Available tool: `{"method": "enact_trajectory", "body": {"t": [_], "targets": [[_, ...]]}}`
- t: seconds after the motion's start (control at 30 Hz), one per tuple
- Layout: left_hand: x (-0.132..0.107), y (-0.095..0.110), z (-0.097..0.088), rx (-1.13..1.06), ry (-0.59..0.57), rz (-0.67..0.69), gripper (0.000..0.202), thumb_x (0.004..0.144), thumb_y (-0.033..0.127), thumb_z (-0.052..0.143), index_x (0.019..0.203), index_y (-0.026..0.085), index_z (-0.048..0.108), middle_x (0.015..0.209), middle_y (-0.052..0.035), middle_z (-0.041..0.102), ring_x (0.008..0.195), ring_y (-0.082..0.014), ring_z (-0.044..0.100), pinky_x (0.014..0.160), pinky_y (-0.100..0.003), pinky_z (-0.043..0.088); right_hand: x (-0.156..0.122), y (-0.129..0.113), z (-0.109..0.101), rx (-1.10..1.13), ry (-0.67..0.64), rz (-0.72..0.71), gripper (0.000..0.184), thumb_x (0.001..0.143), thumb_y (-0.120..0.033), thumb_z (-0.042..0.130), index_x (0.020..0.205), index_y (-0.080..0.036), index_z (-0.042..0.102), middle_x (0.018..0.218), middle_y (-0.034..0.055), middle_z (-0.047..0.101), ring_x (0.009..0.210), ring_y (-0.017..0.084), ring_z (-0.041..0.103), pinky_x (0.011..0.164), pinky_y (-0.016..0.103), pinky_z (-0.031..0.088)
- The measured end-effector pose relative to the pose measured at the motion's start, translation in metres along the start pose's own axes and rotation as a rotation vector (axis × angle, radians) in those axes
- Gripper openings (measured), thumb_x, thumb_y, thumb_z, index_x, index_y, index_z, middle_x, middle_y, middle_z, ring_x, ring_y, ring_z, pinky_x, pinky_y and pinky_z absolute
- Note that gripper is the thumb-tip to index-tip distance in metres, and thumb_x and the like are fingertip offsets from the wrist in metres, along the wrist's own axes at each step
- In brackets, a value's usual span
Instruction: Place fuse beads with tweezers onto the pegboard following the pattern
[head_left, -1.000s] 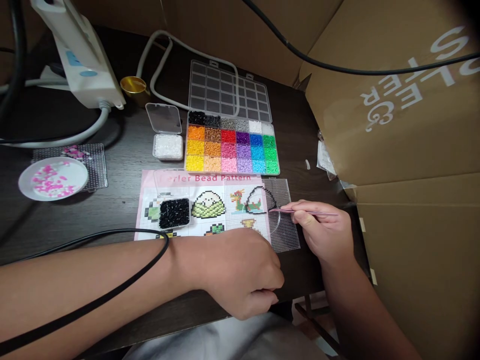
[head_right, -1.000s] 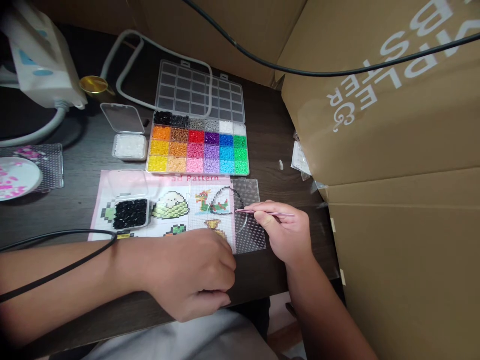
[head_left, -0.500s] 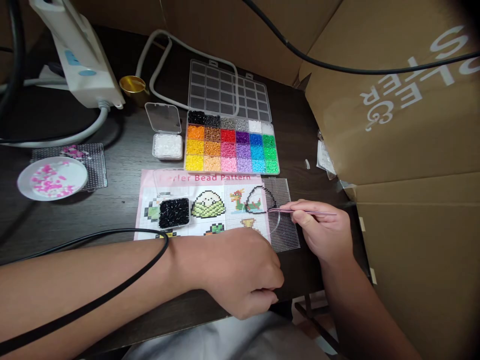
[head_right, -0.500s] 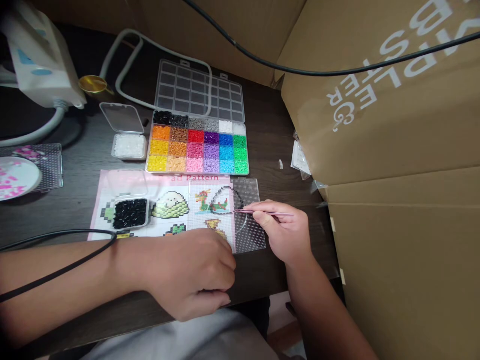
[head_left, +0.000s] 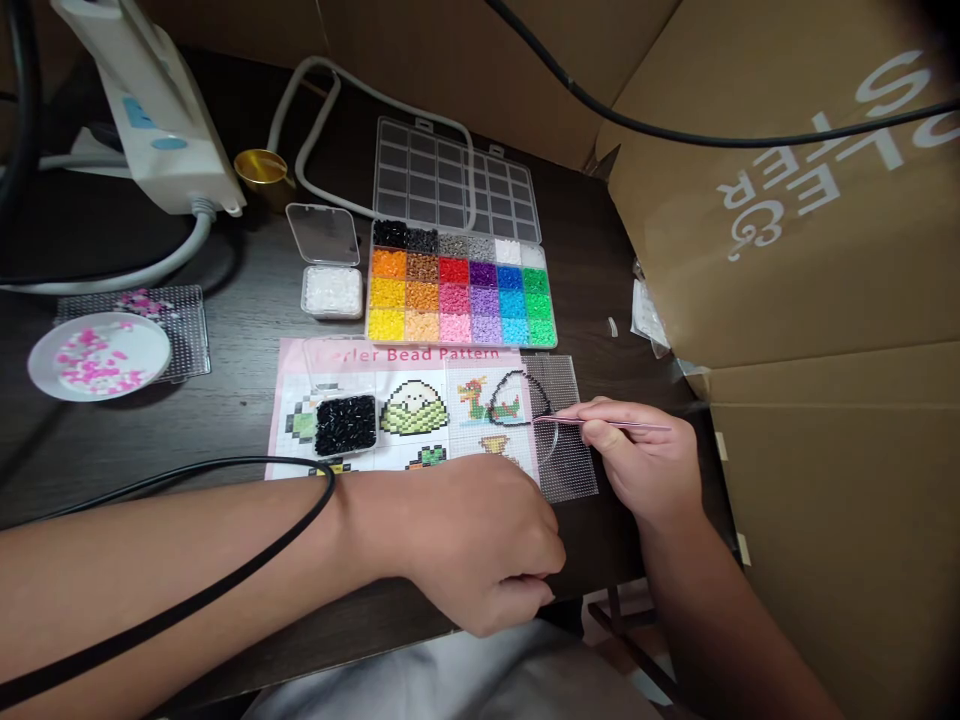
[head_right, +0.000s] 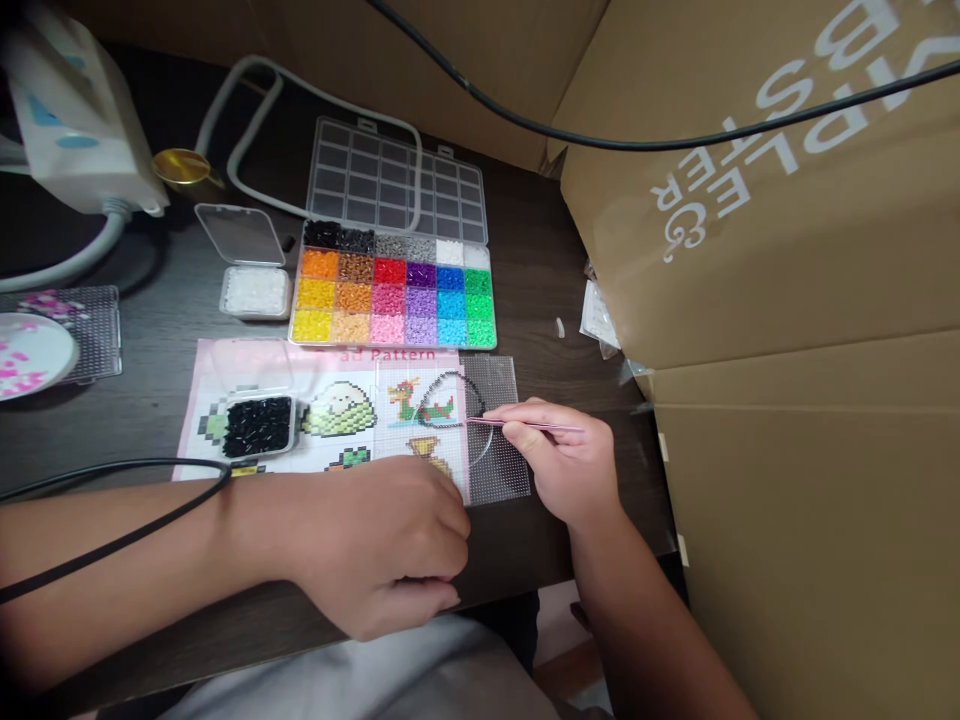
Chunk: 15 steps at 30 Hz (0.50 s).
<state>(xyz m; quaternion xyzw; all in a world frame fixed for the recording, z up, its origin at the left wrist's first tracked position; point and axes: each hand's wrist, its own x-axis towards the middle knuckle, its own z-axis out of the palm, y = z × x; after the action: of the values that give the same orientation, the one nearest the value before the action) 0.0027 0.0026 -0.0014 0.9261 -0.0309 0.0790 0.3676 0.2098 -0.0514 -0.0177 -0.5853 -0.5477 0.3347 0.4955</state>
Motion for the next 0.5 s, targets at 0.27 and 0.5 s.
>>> {"method": "enact_trajectory", "body": {"t": [0.27,0.5], "targets": [[-0.0003,0.001,-0.0016,0.01,-0.026,-0.009,0.023,0.084,0.026,0.062,0.061,0.021,0.062,0.066,-0.0001,0.067,0.061,-0.0168,0.06,0.062,-0.032,0.05,0.0003,-0.0018,0.0008,-0.038,-0.021,-0.016,0.014,0.088,-0.018,0.071,0.088,-0.028,0.082,0.089,0.0021,0.081,0.083,0.018,0.075,0.074,0.03,0.06],[-0.0002,0.0001,-0.0001,-0.004,-0.015,-0.001,0.023,0.084,0.027,0.062,0.061,0.021,0.062,0.066,-0.0001,0.067,0.06,-0.0165,0.06,0.062,-0.031,0.05,0.001,-0.0021,0.0017,-0.024,-0.013,0.0,0.013,0.087,-0.021,0.071,0.087,-0.027,0.082,0.088,0.0027,0.081,0.083,0.02,0.076,0.075,0.032,0.061]]}}
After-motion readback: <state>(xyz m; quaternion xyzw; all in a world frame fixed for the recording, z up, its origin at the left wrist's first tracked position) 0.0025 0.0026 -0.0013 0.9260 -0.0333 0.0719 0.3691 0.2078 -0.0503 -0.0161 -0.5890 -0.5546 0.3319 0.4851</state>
